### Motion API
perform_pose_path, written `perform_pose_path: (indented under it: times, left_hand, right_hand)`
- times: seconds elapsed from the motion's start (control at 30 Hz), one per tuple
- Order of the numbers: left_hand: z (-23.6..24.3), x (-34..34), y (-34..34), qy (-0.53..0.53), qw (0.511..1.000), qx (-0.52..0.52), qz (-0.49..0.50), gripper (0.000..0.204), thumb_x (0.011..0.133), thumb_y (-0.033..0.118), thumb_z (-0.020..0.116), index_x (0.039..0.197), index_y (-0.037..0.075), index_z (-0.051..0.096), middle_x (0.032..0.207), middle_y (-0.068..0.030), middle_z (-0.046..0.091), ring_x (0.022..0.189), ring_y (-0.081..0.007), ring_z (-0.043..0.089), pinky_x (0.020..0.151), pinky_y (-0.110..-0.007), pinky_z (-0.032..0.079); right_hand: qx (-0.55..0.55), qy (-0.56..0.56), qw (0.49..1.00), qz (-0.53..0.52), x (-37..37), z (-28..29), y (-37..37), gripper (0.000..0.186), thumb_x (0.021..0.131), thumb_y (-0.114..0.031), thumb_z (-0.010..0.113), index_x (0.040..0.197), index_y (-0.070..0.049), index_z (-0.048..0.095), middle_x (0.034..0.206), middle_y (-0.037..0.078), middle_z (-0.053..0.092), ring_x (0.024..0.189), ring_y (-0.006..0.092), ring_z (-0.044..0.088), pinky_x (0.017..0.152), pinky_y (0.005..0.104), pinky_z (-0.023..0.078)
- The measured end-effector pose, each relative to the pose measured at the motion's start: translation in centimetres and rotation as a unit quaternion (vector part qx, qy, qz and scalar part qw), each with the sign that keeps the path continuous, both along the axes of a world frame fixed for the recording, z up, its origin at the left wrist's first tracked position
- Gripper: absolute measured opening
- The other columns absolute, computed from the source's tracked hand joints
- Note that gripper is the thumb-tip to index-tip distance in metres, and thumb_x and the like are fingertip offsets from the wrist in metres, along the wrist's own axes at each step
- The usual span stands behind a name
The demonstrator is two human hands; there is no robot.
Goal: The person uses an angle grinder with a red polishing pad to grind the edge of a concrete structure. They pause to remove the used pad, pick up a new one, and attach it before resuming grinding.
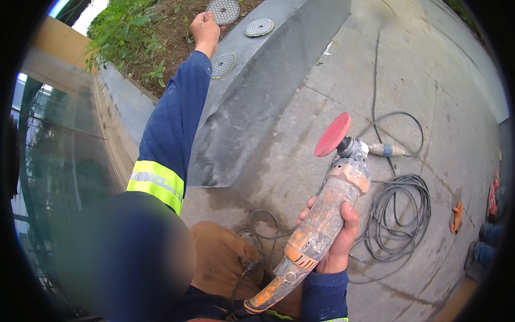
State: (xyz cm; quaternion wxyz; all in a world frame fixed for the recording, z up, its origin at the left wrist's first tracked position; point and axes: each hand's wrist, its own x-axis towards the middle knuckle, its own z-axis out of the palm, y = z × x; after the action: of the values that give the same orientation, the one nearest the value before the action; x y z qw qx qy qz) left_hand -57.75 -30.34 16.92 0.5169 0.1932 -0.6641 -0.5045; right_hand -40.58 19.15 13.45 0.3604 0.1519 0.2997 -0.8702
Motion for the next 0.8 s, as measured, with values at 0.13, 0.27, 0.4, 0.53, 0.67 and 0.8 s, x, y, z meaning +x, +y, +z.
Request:
perform_pose_path:
  times: [0.13,0.27,0.4,0.53,0.67,0.8]
  left_hand:
    - [3.8,2.7,0.8,0.01,0.995,0.022,-0.093,0.035,0.102,0.006,0.051,0.136,-0.002,0.046,0.111,-0.0164,0.067,0.098,-0.0219,0.065,0.08,-0.039,0.057]
    - [5.6,5.9,9.0,0.145,0.951,0.12,-0.243,0.037,0.1,0.006,0.051,0.136,0.0,0.046,0.109,-0.0133,0.064,0.095,-0.0217,0.062,0.08,-0.037,0.052]
    - [6.2,11.8,11.7,0.231,0.786,0.294,-0.492,0.048,0.097,0.028,0.059,0.134,0.0,0.05,0.096,-0.0074,0.056,0.081,-0.0185,0.049,0.07,-0.031,0.042]
    - [8.7,16.8,16.7,0.236,0.661,0.366,-0.611,0.084,0.083,0.06,0.068,0.139,-0.001,0.047,0.095,-0.0042,0.049,0.08,-0.0167,0.04,0.066,-0.029,0.037]
    - [11.2,21.2,18.8,0.205,0.653,0.335,-0.647,0.115,0.071,0.077,0.069,0.148,-0.002,0.036,0.103,-0.0034,0.048,0.084,-0.0154,0.039,0.066,-0.029,0.036]
    - [12.6,25.8,20.3,0.181,0.682,0.307,-0.639,0.132,0.062,0.082,0.072,0.152,-0.003,0.028,0.111,-0.0039,0.049,0.085,-0.0147,0.039,0.063,-0.028,0.036]
  right_hand:
    - [-0.037,0.01,0.999,0.033,0.2,0.2,-0.1,0.065,0.084,-0.053,0.061,0.112,0.005,0.057,0.093,0.018,0.066,0.076,0.0319,0.07,0.065,0.0436,0.06]
    - [-0.045,-0.001,0.999,0.03,0.3,0.6,-0.1,0.063,0.086,-0.053,0.06,0.115,0.003,0.055,0.094,0.018,0.064,0.076,0.0315,0.069,0.065,0.0435,0.06]
    - [-0.072,0.016,0.996,0.05,0.8,1.1,-0.4,0.063,0.086,-0.053,0.06,0.113,0.003,0.055,0.094,0.018,0.064,0.076,0.0315,0.068,0.065,0.0435,0.06]
    - [-0.093,0.028,0.992,0.077,1.6,2.6,-0.5,0.063,0.085,-0.053,0.06,0.111,0.004,0.056,0.094,0.018,0.065,0.076,0.032,0.069,0.065,0.0435,0.06]
    - [-0.091,0.039,0.992,0.084,2.5,3.7,-0.5,0.062,0.086,-0.053,0.059,0.113,0.002,0.055,0.096,0.018,0.064,0.076,0.0312,0.068,0.065,0.0429,0.059]
    - [-0.078,0.059,0.992,0.083,3.5,4.2,-0.6,0.06,0.088,-0.053,0.058,0.114,0.0,0.055,0.097,0.017,0.064,0.076,0.0301,0.067,0.066,0.0426,0.059]
